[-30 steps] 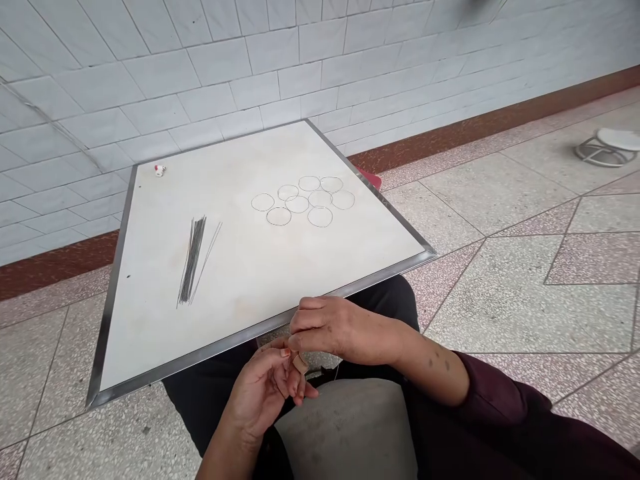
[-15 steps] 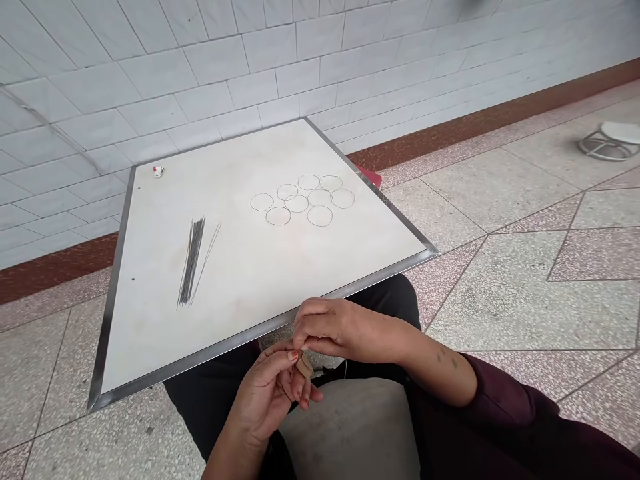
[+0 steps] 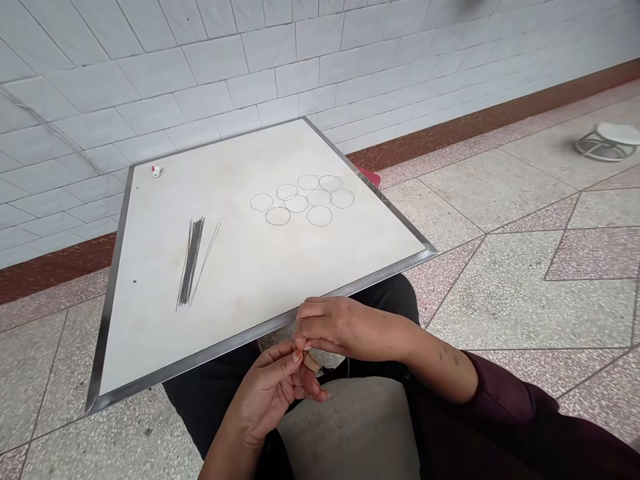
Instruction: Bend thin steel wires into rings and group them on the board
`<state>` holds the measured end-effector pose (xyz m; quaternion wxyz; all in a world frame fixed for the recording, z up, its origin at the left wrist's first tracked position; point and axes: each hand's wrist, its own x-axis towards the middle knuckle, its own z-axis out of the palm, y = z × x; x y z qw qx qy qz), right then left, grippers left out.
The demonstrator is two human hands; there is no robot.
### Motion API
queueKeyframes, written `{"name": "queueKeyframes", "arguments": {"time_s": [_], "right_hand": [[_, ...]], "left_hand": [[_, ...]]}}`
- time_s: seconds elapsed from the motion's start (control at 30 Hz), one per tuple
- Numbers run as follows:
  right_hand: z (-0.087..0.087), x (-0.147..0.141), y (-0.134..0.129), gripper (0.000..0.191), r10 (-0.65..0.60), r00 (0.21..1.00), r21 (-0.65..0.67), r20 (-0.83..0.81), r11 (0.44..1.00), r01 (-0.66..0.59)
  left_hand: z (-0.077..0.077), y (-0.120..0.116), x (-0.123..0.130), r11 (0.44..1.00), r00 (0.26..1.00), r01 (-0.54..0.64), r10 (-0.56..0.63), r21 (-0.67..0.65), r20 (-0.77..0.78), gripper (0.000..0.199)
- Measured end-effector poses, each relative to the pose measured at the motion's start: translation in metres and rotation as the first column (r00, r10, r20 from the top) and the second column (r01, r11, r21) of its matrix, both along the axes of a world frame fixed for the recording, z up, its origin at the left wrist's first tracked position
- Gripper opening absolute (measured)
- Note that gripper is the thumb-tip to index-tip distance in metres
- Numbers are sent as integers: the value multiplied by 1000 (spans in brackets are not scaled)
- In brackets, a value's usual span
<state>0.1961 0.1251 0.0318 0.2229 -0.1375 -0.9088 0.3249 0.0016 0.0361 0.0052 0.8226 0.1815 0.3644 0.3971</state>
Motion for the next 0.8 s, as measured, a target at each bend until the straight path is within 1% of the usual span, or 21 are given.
{"name": "queueKeyframes", "arguments": {"time_s": [0.17,0.3,0.4,0.47,0.53,0.6,0.67,0.73,0.8], "right_hand": [[5,0,1,15,15,1000,-29,13,999,-15],[9,1,1,13,10,1000,-156,17,988,-8],[10,3,2,12,-3,1000,-284,-1,959,3],[10,5,1,19,-36,999,-370,3,928,34],[10,7,0,26,-78,997,-418,26,905,81],[9,7,-2,26,-120,991,-405,53,905,131],[8,5,-4,20,-157,987,-364,45,917,163],[6,2,-5,13,-196,981,-333,-1,925,185],[4,-2,-6,14,-237,970,-321,-56,924,207]], "left_hand": [[-2,0,1,998,998,61,-60,-17,18,16],[-1,1,2,997,996,82,-82,0,25,14],[-1,1,2,999,999,46,-47,16,27,13],[0,1,3,1000,999,-3,3,25,38,14],[1,2,4,998,997,-55,53,43,49,15],[3,2,5,994,995,-93,90,60,52,17],[5,2,6,989,989,-136,133,60,59,16],[7,1,9,983,982,-178,175,38,77,14],[9,-1,11,977,972,-213,211,8,99,11]]}}
